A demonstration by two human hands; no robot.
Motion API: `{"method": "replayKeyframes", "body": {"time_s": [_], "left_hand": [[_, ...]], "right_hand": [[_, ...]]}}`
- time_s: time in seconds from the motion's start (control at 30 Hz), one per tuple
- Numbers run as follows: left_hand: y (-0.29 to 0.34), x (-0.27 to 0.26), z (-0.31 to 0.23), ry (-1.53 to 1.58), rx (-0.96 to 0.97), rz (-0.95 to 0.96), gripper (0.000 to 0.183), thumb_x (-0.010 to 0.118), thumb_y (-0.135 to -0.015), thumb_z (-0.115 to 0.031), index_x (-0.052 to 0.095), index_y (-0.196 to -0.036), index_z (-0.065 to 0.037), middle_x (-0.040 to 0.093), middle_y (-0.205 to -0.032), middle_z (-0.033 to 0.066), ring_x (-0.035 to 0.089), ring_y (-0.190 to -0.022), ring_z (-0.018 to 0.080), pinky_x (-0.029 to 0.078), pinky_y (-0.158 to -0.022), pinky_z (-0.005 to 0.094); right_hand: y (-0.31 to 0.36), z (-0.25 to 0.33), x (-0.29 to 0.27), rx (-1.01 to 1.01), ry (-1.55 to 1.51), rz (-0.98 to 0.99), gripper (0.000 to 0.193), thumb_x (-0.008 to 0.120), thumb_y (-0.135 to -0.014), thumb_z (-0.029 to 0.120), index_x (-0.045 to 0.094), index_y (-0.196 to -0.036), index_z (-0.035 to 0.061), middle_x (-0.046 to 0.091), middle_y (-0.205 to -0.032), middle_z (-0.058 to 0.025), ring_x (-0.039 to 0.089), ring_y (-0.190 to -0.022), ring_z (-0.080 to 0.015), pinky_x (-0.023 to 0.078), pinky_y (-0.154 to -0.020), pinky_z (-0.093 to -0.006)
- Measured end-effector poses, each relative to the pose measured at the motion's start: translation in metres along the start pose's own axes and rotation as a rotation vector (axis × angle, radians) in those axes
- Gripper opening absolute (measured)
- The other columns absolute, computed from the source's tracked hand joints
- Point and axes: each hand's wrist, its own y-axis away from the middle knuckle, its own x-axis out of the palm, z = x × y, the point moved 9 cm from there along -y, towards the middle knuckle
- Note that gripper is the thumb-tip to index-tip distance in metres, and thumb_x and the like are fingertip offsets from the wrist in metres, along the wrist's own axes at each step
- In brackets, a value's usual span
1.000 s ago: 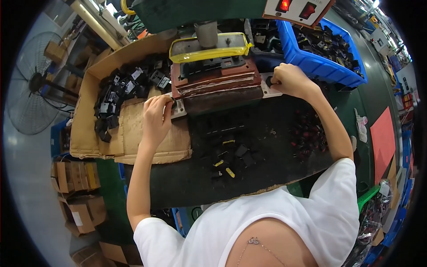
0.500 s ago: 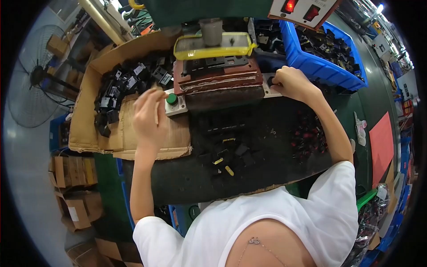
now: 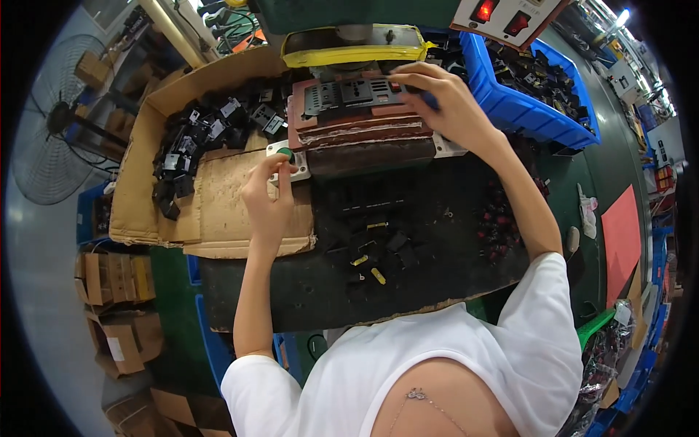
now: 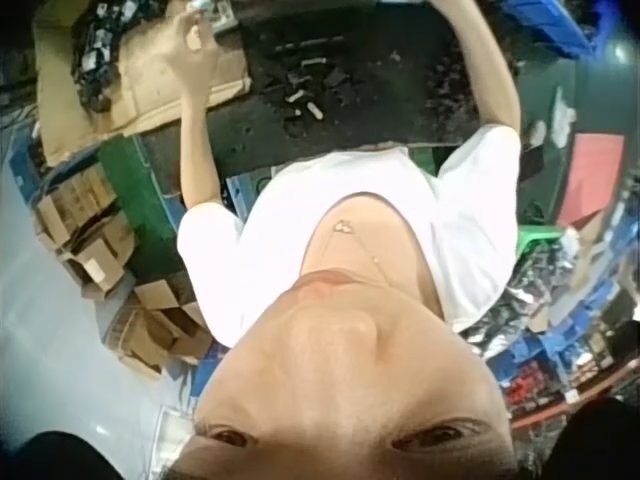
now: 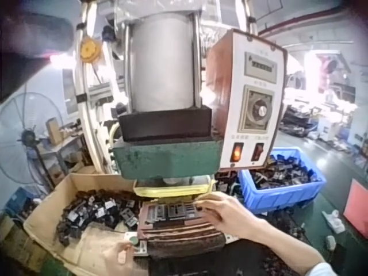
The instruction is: Assembling electrical components into plastic housings and using a mechanical press to secure the parts.
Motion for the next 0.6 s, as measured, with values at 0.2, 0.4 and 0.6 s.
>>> {"method": "replayKeyframes", "body": {"time_s": [0.2,0.4,0.6], "left_hand": [[0.01,0.004,0.008,-0.037,-0.006,-0.013,0.008,0.055,-0.087,-0.003,0.06,-0.094,-0.002,0.067,-0.071,0.0089,0.067,-0.071,0.0178,0.046,-0.066,0.0268],[0.01,0.0,0.007,-0.012,-0.005,-0.035,0.008,0.057,-0.086,-0.003,0.06,-0.094,-0.003,0.067,-0.072,0.0089,0.066,-0.071,0.0174,0.046,-0.066,0.0274],[0.011,0.002,0.0,-0.016,-0.022,-0.013,0.011,0.06,-0.084,-0.005,0.062,-0.095,-0.004,0.066,-0.072,0.0092,0.061,-0.077,0.0203,0.044,-0.077,0.0305]], "right_hand": [[-0.023,0.002,0.056,-0.081,0.012,0.116,0.04,0.062,-0.086,0.026,0.056,-0.119,0.0039,0.053,-0.121,-0.0142,0.052,-0.111,-0.0323,0.043,-0.093,-0.0396],[-0.03,0.002,0.063,-0.089,0.039,0.182,0.045,0.06,-0.087,0.031,0.051,-0.124,0.0072,0.051,-0.124,-0.0159,0.048,-0.115,-0.0321,0.039,-0.097,-0.0401],[-0.033,0.003,0.065,-0.159,0.031,0.238,0.045,0.056,-0.09,0.032,0.047,-0.128,0.0091,0.051,-0.122,-0.0169,0.048,-0.114,-0.0334,0.038,-0.097,-0.0409]]}}
